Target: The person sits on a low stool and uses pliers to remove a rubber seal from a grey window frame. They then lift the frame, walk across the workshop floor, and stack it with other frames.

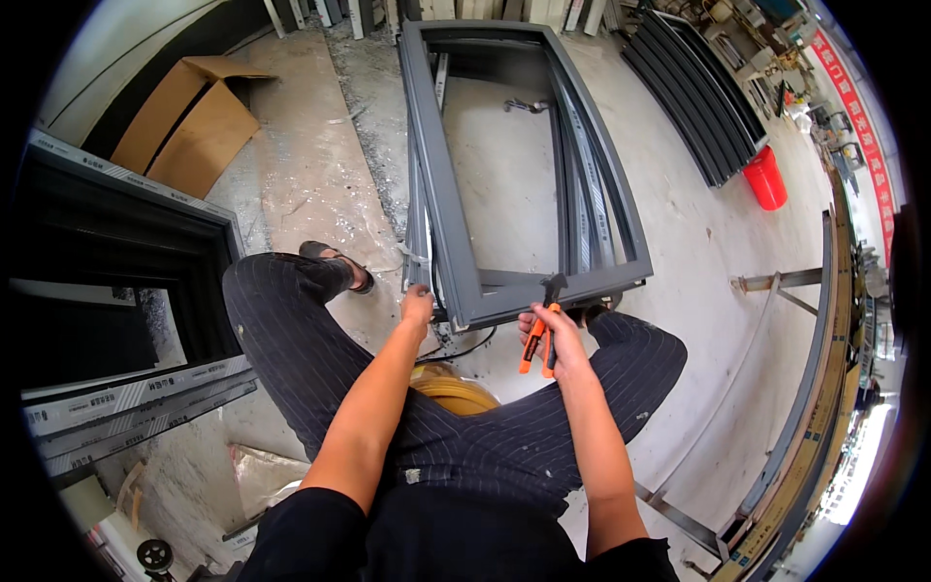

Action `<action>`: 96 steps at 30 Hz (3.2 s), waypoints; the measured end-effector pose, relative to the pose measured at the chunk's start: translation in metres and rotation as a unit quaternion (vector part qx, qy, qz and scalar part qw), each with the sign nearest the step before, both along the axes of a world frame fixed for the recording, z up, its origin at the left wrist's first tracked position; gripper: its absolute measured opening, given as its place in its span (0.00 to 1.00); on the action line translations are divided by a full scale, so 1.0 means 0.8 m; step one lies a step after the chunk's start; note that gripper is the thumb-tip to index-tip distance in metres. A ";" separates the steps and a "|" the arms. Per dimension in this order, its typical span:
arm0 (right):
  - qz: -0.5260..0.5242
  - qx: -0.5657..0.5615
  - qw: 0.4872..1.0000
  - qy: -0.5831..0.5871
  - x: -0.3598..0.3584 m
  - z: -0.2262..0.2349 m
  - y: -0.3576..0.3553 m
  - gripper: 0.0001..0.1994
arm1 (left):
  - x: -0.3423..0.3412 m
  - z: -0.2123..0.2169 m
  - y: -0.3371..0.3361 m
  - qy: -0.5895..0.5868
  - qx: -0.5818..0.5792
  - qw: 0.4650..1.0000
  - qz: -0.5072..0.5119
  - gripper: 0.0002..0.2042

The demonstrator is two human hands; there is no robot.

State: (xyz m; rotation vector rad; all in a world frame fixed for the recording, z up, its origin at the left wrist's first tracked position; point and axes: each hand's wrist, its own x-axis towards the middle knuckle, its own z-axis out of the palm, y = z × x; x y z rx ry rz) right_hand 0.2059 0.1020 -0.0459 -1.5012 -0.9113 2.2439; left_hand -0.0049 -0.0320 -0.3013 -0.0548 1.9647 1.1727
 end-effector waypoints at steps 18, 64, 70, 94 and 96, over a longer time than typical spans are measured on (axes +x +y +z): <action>-0.022 -0.079 0.991 -0.109 -0.022 -0.113 0.024 0.08 | 0.001 0.090 0.035 0.060 0.007 0.994 -0.088 0.12; -0.034 -0.188 0.891 0.412 0.005 0.056 0.055 0.24 | 0.087 0.198 -0.020 -0.450 0.220 0.851 0.156 0.16; 0.014 -0.175 0.894 0.413 0.015 0.059 0.051 0.29 | 0.077 0.193 -0.029 -0.479 0.224 0.844 0.091 0.14; 0.022 -0.149 0.881 0.448 0.008 0.039 0.037 0.26 | 0.114 0.086 -0.022 -0.395 0.095 0.895 0.185 0.19; 0.010 -0.089 0.928 0.362 0.005 0.045 0.039 0.21 | 0.110 0.096 -0.023 -0.413 0.087 0.869 0.258 0.21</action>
